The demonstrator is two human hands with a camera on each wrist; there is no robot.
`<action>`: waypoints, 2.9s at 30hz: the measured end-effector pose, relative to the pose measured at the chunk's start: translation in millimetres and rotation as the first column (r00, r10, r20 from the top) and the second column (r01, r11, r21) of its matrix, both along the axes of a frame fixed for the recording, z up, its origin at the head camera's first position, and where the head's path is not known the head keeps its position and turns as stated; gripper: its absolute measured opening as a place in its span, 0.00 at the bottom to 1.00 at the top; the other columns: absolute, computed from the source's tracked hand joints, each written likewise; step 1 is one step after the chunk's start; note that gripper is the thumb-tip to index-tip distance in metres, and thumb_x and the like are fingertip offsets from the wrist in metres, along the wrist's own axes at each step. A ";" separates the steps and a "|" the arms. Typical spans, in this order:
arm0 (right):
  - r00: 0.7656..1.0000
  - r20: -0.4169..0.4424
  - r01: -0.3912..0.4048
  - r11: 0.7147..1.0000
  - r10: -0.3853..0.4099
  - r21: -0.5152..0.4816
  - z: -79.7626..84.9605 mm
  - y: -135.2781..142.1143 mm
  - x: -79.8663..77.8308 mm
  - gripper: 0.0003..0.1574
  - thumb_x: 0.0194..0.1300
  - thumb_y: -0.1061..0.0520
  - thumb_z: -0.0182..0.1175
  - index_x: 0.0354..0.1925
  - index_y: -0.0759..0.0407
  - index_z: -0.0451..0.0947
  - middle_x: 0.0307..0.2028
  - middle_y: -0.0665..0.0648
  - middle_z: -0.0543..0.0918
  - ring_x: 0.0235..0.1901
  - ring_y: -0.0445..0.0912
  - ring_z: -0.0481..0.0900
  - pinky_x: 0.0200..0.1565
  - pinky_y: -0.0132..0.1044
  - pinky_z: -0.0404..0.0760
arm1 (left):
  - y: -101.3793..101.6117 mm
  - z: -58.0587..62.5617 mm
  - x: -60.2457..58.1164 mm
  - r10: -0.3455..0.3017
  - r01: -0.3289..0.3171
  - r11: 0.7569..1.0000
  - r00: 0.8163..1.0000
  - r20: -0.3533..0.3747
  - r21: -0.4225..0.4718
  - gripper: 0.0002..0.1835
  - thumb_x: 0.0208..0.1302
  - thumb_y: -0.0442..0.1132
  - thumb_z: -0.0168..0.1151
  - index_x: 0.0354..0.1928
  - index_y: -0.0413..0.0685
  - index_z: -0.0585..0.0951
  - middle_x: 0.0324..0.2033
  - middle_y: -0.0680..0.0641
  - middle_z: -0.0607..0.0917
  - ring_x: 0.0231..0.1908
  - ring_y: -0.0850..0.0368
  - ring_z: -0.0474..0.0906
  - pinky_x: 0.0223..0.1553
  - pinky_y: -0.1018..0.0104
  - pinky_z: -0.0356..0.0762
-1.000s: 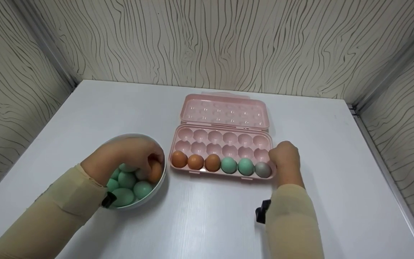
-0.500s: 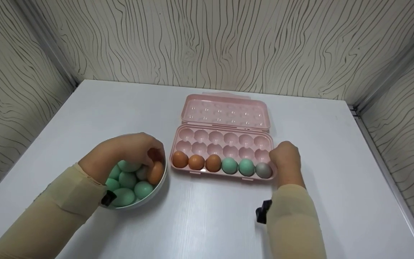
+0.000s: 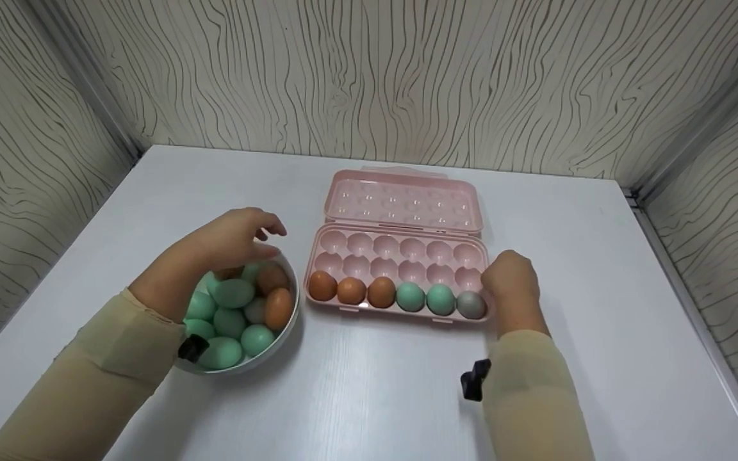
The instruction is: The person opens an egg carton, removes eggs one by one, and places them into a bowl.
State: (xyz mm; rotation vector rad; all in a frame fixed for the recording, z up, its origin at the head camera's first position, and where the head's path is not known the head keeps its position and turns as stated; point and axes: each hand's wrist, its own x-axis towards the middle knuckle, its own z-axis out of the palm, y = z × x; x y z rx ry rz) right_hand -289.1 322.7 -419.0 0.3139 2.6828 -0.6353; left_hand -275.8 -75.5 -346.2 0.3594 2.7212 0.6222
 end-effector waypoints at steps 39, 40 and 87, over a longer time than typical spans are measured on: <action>0.988 -0.061 -0.148 0.987 0.145 -0.061 8.8 -27.6 30.7 0.32 0.55 0.51 0.63 0.51 0.72 0.69 0.41 0.69 0.76 0.34 0.52 0.75 0.30 0.39 0.79 | 38.6 -11.1 6.4 0.291 -0.274 0.726 0.953 0.079 0.631 0.15 0.61 0.44 0.58 0.50 0.57 0.74 0.55 0.51 0.72 0.54 0.54 0.70 0.49 0.64 0.74; 0.986 -0.066 -0.154 0.987 0.151 -0.052 7.4 -27.7 31.3 0.31 0.55 0.52 0.62 0.50 0.71 0.69 0.41 0.69 0.75 0.33 0.52 0.75 0.30 0.39 0.78 | 40.8 -12.3 7.1 0.288 -0.274 0.726 0.954 0.082 0.631 0.15 0.61 0.44 0.58 0.50 0.57 0.74 0.54 0.51 0.72 0.55 0.55 0.70 0.49 0.64 0.74; 0.969 -0.222 -0.132 0.986 0.107 -0.099 22.6 -18.9 30.3 0.23 0.56 0.52 0.59 0.47 0.63 0.71 0.45 0.66 0.74 0.44 0.59 0.70 0.38 0.48 0.74 | 65.7 -40.9 13.8 0.210 -0.265 0.771 0.964 0.162 0.579 0.14 0.59 0.46 0.61 0.48 0.61 0.75 0.51 0.55 0.74 0.54 0.56 0.69 0.54 0.59 0.68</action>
